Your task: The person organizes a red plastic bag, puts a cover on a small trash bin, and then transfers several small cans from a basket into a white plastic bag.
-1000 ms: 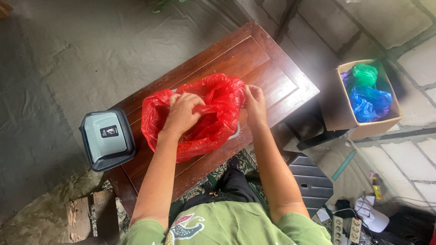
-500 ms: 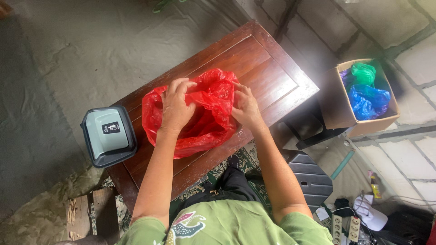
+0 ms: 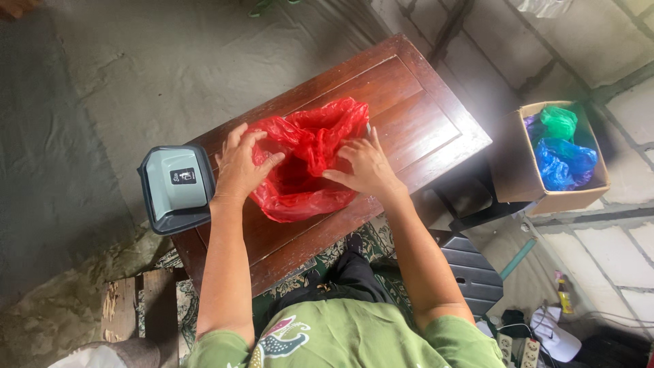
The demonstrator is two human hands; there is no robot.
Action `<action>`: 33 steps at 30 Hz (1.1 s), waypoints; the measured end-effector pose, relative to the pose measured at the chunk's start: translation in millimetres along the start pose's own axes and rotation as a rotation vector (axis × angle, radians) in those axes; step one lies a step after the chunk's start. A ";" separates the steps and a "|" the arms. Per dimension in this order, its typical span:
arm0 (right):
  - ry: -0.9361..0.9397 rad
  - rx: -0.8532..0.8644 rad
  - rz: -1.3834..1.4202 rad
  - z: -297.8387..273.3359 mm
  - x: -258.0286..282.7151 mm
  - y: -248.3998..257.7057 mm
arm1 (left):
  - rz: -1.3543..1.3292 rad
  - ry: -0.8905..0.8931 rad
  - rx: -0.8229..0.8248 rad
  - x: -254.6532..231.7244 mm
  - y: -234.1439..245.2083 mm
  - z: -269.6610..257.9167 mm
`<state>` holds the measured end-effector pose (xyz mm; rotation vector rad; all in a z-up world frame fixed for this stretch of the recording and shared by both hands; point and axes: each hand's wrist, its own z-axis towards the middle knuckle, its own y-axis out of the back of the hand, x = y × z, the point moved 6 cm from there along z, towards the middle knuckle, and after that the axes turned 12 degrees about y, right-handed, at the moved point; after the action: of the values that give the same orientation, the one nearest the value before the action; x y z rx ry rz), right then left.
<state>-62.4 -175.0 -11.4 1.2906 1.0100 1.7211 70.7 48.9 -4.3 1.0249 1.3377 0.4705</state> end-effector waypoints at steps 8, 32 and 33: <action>-0.235 -0.117 0.051 2.8 -19.5 -11.4 | -0.083 -0.118 -0.227 17.0 -15.5 1.7; -0.268 -0.361 -0.187 23.1 -58.1 -0.7 | -0.273 -0.248 -0.392 5.1 -8.2 -2.5; -0.311 -0.348 -0.231 25.2 -62.4 -2.9 | -0.265 -0.250 -0.396 5.7 -7.8 -2.5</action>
<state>-24.4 -226.1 -33.3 1.1216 0.6193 1.3928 67.6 50.2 -13.7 0.5497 1.0808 0.3727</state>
